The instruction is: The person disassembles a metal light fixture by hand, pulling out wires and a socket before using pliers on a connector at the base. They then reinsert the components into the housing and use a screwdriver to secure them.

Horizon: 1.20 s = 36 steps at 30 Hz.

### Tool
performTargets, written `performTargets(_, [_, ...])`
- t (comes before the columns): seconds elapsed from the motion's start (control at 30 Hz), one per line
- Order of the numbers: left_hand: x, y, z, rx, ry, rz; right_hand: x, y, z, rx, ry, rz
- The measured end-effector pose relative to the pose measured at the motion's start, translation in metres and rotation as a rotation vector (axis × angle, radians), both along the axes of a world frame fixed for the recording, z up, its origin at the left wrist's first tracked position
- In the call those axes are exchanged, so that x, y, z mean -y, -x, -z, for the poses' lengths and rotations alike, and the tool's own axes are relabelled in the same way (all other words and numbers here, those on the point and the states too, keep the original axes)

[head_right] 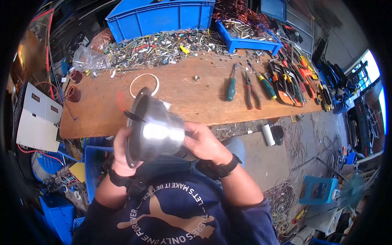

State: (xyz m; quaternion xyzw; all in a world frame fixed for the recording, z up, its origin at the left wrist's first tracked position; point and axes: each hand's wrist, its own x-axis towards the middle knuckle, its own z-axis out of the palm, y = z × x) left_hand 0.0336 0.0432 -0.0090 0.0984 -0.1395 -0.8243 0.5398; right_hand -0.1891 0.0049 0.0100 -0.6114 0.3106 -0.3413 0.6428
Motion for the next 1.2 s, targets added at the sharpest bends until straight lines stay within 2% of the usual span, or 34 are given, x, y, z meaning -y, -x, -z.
performTargets(0.03, [0.002,0.002,-0.004,-0.019,0.019,-0.019,0.0,-0.003,-0.001,-0.012,-0.015,0.017])
performTargets(0.07, [0.003,0.008,-0.012,-0.087,-0.077,-0.082,0.0,-0.008,0.0,-0.002,0.074,0.059])
performTargets(0.1, [0.004,0.01,-0.013,-0.006,-0.104,-0.153,-0.001,-0.012,-0.005,-0.078,0.141,0.091])
performTargets(0.17, [0.01,0.004,-0.004,0.164,0.244,-0.092,-0.003,-0.019,-0.026,-0.228,0.275,0.156])
performTargets(0.2, [0.012,0.0,-0.002,0.208,0.232,-0.089,-0.005,-0.022,-0.032,-0.207,0.37,0.223])
performTargets(0.27, [0.015,-0.005,-0.001,0.292,0.212,-0.085,-0.004,-0.024,-0.045,-0.358,0.511,0.253])
performTargets(0.33, [0.013,-0.004,-0.003,0.258,-0.004,-0.184,-0.003,-0.027,-0.046,-0.441,0.665,0.305])
performTargets(0.37, [0.012,-0.004,-0.004,0.239,-0.113,-0.238,-0.003,-0.027,-0.045,-0.457,0.674,0.313])
performTargets(0.4, [0.013,-0.009,0.0,0.273,-0.07,-0.205,-0.002,-0.027,-0.046,-0.474,0.684,0.319])
performTargets(0.5, [0.013,-0.01,-0.003,0.422,-0.128,-0.29,-0.001,-0.026,-0.048,-0.602,0.698,0.323])
performTargets(0.6, [0.009,-0.016,-0.007,0.464,-0.038,-0.385,-0.002,-0.023,-0.049,-0.694,0.671,0.361])
performTargets(0.7, [0.006,-0.01,-0.018,0.524,0.095,-0.618,-0.002,-0.021,-0.049,-0.718,0.662,0.388])
performTargets(0.8, [0.004,-0.01,-0.016,0.551,0.192,-0.624,-0.002,-0.023,-0.046,-0.711,0.701,0.394])
performTargets(0.9, [0.004,-0.006,-0.014,0.62,0.269,-0.553,-0.003,-0.027,-0.042,-0.716,0.725,0.391])
performTargets(1.03, [0.009,-0.004,-0.014,0.537,0.181,-0.54,-0.001,-0.029,-0.037,-0.71,0.798,0.42])
performTargets(1.2, [0.013,-0.009,-0.008,0.587,0.117,-0.656,0.005,-0.031,-0.03,-0.678,0.752,0.366])
